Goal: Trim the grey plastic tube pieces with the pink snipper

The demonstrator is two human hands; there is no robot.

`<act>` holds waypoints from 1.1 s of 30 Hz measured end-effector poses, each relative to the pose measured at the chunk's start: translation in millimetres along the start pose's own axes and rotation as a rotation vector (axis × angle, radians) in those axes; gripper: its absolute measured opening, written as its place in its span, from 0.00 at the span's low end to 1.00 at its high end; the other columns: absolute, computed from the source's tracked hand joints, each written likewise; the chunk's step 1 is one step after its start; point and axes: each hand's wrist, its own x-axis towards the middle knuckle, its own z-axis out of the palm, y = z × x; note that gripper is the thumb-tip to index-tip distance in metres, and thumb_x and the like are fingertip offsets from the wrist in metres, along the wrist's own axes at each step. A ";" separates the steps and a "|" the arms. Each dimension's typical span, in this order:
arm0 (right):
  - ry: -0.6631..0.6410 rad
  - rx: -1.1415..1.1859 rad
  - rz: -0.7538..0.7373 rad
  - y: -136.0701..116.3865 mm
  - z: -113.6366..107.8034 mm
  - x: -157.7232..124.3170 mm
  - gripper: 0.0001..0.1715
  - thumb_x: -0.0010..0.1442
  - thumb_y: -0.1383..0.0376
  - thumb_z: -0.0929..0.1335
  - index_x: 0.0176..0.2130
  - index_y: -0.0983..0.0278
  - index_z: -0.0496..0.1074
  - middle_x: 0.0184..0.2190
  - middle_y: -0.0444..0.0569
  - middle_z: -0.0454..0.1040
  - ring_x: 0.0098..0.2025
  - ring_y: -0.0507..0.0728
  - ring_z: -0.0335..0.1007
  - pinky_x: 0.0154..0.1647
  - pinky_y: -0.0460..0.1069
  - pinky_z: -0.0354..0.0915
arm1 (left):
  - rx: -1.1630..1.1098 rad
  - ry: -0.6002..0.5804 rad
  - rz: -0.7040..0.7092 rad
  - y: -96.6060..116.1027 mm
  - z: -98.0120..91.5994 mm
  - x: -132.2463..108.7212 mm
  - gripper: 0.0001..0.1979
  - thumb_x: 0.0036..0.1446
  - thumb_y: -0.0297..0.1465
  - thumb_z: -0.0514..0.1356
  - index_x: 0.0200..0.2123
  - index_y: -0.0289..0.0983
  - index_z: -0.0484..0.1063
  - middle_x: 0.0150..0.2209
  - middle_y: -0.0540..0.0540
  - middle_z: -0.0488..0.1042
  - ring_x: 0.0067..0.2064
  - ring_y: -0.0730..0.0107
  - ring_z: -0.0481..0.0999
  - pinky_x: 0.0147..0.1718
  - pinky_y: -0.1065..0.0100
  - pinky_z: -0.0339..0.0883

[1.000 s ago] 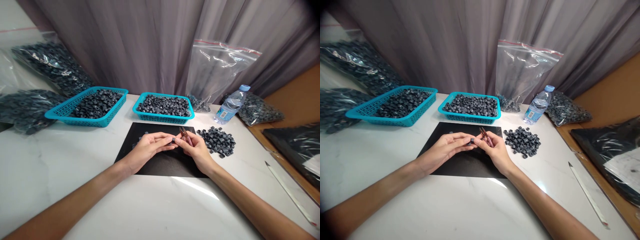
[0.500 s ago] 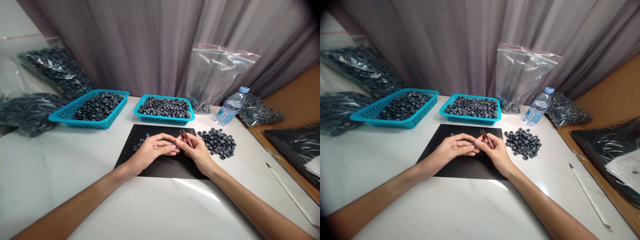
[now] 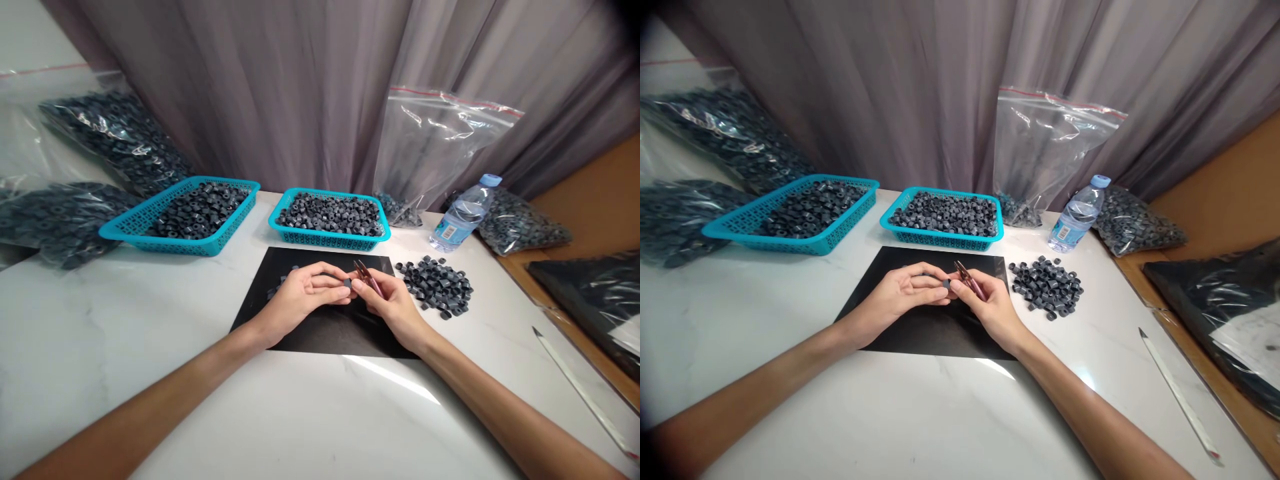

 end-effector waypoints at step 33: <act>0.023 0.019 -0.048 -6.2 5.5 0.1 0.15 0.57 0.55 0.76 0.42 0.61 0.83 0.36 0.48 0.80 0.36 0.54 0.73 0.39 0.49 0.69 | -0.115 -0.138 -0.032 1.6 -3.2 -2.3 0.14 0.61 0.39 0.66 0.41 0.34 0.82 0.49 0.41 0.80 0.54 0.55 0.79 0.58 0.55 0.70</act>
